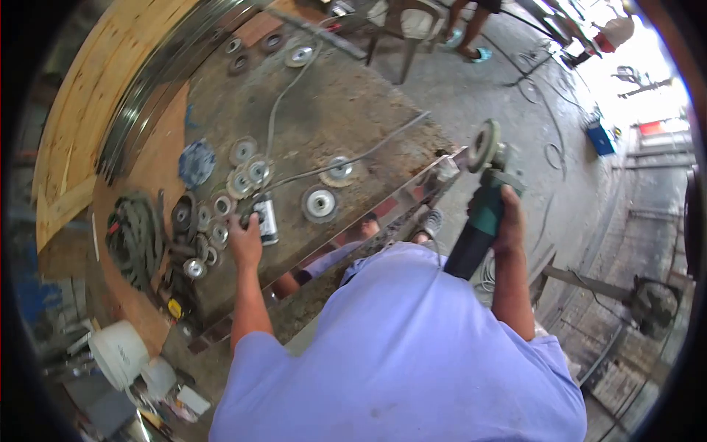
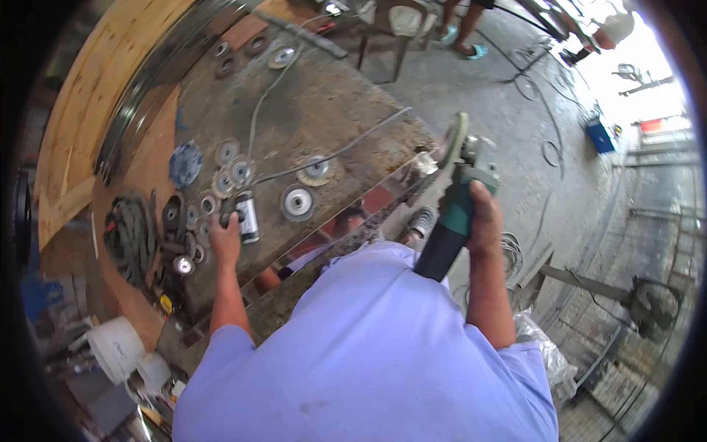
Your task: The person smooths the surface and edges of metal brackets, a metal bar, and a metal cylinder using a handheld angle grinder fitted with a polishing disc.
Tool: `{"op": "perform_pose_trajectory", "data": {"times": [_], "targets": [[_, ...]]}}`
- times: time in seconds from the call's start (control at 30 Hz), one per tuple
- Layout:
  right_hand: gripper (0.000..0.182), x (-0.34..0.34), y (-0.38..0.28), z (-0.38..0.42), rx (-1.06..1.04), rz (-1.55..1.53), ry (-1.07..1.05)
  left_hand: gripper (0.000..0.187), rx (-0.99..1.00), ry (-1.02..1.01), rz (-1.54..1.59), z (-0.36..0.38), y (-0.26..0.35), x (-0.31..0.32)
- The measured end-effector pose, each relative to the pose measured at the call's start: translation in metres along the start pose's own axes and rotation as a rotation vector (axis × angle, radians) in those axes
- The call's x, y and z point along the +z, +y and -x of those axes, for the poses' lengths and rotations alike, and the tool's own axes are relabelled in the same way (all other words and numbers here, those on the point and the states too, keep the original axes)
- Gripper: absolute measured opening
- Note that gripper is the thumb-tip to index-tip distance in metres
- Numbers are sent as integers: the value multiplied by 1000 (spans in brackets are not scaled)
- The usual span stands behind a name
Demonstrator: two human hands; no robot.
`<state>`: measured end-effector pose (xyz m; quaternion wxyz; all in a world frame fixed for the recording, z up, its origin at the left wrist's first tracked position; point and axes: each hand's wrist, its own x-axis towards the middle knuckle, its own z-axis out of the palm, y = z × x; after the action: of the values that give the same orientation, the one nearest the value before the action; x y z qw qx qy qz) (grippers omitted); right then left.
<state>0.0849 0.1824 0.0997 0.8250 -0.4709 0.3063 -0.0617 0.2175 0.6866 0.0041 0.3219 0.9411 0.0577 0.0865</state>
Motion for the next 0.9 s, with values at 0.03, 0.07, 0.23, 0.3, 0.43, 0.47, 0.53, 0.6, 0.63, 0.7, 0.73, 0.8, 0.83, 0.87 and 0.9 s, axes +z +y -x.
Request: {"op": "perform_pose_trajectory", "data": {"times": [0.03, 0.07, 0.23, 0.3, 0.43, 0.47, 0.53, 0.6, 0.63, 0.7, 0.73, 0.8, 0.83, 0.87, 0.9], "targets": [[60, 1, 1, 1, -16, -7, 35, 36, -3, -37, 13, -1, -3, 3], [59, 3, 2, 1, -34, -16, 68, 38, -31, -75, -35, 0, 6, 1], [54, 5, -12, 2, -148, 60, 40, 45, 59, 117, -98, 13, -1, 21], [56, 4, -16, 3, -172, 86, 101, 46, 123, 135, -180, 11, -16, 31], [66, -15, -19, -2, -286, 171, 212, 51, 2, -37, -212, 1, -16, 25], [68, -20, -18, -4, -327, 219, 239, 52, 51, -46, -218, -2, -15, 20], [82, -29, -38, 9, -309, 548, 308, 53, 143, -71, -234, -8, -4, 10], [88, -37, -54, 19, -248, 841, 371, 52, 265, 10, -346, -3, 36, 4], [95, -40, -61, 25, -214, 935, 346, 51, 368, 43, -288, 4, 68, 11], [97, -48, -64, 32, -164, 1101, 260, 51, 552, -26, -146, 35, 128, 41], [97, -48, -65, 34, -142, 1183, 212, 52, 646, -127, -58, 50, 158, 63], [99, -44, -62, 33, -53, 1228, 128, 54, 850, -204, -69, 72, 192, 108], [100, -45, -56, 30, -34, 1257, 97, 57, 849, -267, -119, 79, 200, 129], [101, -44, -51, 28, -9, 1287, 67, 61, 846, -337, -167, 84, 204, 144], [103, -36, -55, 27, 54, 1335, 43, 63, 772, -362, -244, 85, 207, 153]]}}
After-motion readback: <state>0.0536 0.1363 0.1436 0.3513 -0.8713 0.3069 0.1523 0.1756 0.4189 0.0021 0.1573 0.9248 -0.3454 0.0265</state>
